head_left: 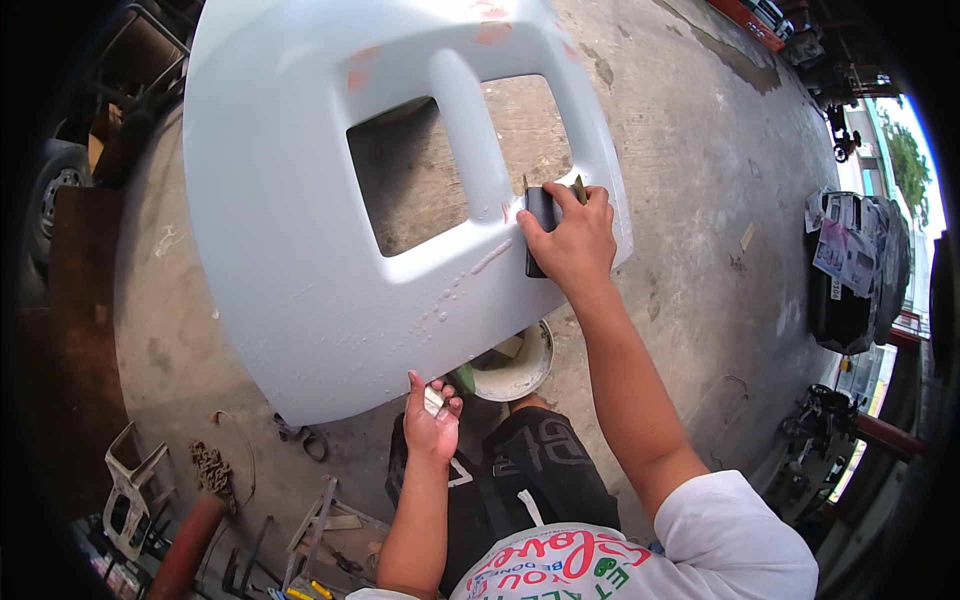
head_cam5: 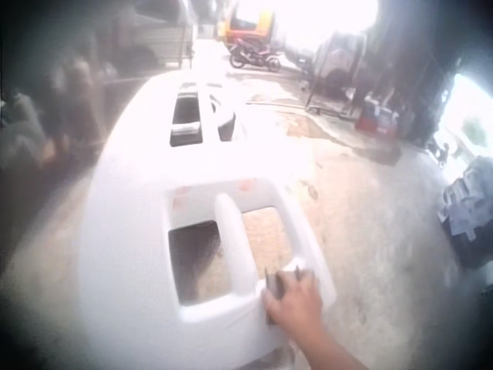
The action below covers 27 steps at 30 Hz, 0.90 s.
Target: The person walks to a white car bumper, picks up a sanding block, and sands the surface. They repeatedly dip the block into a bucket of water and continue sanding different areas of the bumper.
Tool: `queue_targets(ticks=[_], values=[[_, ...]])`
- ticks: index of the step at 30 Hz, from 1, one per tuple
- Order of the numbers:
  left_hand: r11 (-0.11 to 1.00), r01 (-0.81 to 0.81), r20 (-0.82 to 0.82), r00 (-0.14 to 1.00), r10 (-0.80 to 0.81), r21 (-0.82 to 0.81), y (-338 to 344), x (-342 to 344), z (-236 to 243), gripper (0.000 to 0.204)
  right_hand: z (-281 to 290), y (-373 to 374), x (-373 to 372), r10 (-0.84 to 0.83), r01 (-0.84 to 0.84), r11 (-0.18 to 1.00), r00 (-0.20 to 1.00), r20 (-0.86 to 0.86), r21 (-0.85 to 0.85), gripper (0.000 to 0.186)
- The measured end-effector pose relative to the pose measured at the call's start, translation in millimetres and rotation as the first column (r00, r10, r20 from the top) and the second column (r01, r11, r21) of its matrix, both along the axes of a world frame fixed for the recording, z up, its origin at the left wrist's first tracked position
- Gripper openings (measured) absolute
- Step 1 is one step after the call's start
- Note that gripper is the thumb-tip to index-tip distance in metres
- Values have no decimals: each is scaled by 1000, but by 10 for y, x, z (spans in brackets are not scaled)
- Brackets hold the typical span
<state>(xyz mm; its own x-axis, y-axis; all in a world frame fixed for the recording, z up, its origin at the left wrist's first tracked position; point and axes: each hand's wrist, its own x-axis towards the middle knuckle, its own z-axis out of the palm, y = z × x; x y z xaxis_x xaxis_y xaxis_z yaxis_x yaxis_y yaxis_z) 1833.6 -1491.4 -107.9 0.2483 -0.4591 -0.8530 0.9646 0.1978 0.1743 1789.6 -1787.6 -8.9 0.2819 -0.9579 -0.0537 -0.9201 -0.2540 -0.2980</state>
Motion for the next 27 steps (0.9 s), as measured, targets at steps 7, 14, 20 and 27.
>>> queue_targets(ticks=[7,14,20,27], values=[[972,219,-200,952,-233,-90,-147,48,-138,37,-85,461,407,-175,169,982,982,-67,-85,49],[852,446,-271,814,-514,-274,159,363,-341,35,-252,815,670,-364,335,927,911,-195,-165,46],[808,437,-366,731,-575,-396,170,504,-197,33,-247,475,770,-500,472,859,856,-130,-197,42],[778,431,-390,689,-611,-456,121,575,-268,35,-176,326,804,-486,453,867,859,-157,-208,40]])
